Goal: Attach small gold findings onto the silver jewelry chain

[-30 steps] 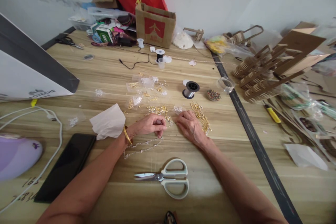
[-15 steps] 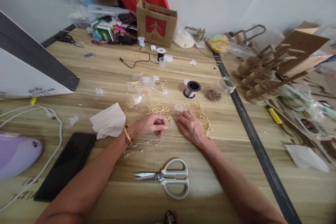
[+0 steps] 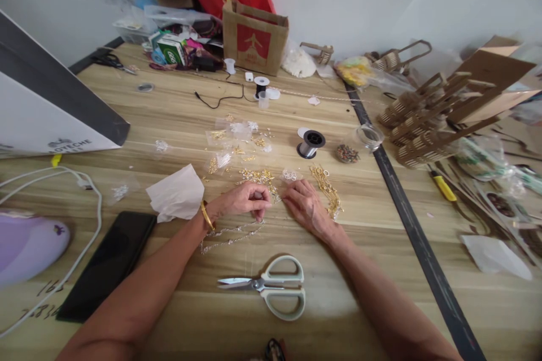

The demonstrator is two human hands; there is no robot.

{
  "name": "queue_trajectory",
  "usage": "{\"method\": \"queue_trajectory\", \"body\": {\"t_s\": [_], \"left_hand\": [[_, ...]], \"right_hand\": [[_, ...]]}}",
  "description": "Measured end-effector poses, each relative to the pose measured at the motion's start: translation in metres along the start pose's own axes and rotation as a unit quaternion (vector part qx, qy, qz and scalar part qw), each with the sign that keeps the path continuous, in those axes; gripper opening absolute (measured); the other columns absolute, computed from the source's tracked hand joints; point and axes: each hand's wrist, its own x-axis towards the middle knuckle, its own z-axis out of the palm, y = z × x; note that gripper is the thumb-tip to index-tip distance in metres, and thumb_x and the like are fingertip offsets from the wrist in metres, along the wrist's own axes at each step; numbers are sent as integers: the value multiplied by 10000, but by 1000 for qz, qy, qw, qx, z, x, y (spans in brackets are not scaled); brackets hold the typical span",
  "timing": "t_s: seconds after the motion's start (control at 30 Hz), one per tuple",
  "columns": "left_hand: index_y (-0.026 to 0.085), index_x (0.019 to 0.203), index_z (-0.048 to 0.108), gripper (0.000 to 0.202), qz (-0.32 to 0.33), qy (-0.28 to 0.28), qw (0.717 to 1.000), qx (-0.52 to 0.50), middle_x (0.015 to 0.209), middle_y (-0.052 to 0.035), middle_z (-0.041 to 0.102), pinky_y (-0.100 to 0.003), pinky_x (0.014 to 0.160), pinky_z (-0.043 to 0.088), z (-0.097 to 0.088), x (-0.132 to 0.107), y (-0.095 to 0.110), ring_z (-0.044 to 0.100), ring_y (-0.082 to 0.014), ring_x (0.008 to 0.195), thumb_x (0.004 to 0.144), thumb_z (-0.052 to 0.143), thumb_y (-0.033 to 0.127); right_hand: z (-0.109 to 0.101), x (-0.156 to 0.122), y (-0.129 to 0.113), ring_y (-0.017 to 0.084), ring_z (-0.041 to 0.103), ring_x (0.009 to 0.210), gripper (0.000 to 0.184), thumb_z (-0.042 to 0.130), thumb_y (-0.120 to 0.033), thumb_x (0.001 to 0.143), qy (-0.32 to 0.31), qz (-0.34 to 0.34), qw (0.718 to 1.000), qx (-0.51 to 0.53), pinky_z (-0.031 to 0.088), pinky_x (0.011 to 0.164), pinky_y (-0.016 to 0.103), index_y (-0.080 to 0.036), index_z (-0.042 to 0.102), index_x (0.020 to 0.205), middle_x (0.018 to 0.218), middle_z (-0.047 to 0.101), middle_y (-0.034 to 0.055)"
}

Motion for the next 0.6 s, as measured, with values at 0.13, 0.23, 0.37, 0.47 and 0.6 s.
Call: {"method": "queue_trajectory", "body": {"t_s": [0.13,0.23,0.37,0.47,0.6], "left_hand": [[128,751,538,253,6,0,1000,2,589,-7,646,-218,547,520,0,0,1,629,-100,529,838,623,349],[128,752,538,251,7,-1,1000,5,594,-10,651,-211,550,517,0,0,2,633,-99,536,842,620,347],[127,753,536,245,4,-6,1000,9,597,-14,655,-211,551,515,0,0,3,639,-102,543,846,614,339],[127,759,539,244,3,-5,1000,15,594,-14,656,-212,553,514,0,0,4,638,-104,540,849,610,341],[128,755,539,259,6,-5,1000,10,589,-11,652,-213,550,510,0,-1,4,633,-102,537,843,615,360]], "right_hand": [[0,0,-1,211,481,860,150,470,-191,938,0,-1,1000,6,411,756,356,-197,619,930,906,586,72],[0,0,-2,215,481,858,157,465,-197,940,6,0,1000,11,413,751,359,-200,622,936,902,582,74],[1,0,-1,216,481,856,167,456,-190,941,4,-1,1000,16,418,753,366,-205,622,935,897,583,74],[2,0,-1,218,481,863,169,453,-194,943,3,-5,1000,11,415,751,364,-209,622,935,893,585,74],[1,1,-2,219,476,873,165,455,-193,945,-5,-3,1000,0,406,753,356,-200,619,922,887,584,73]]}}
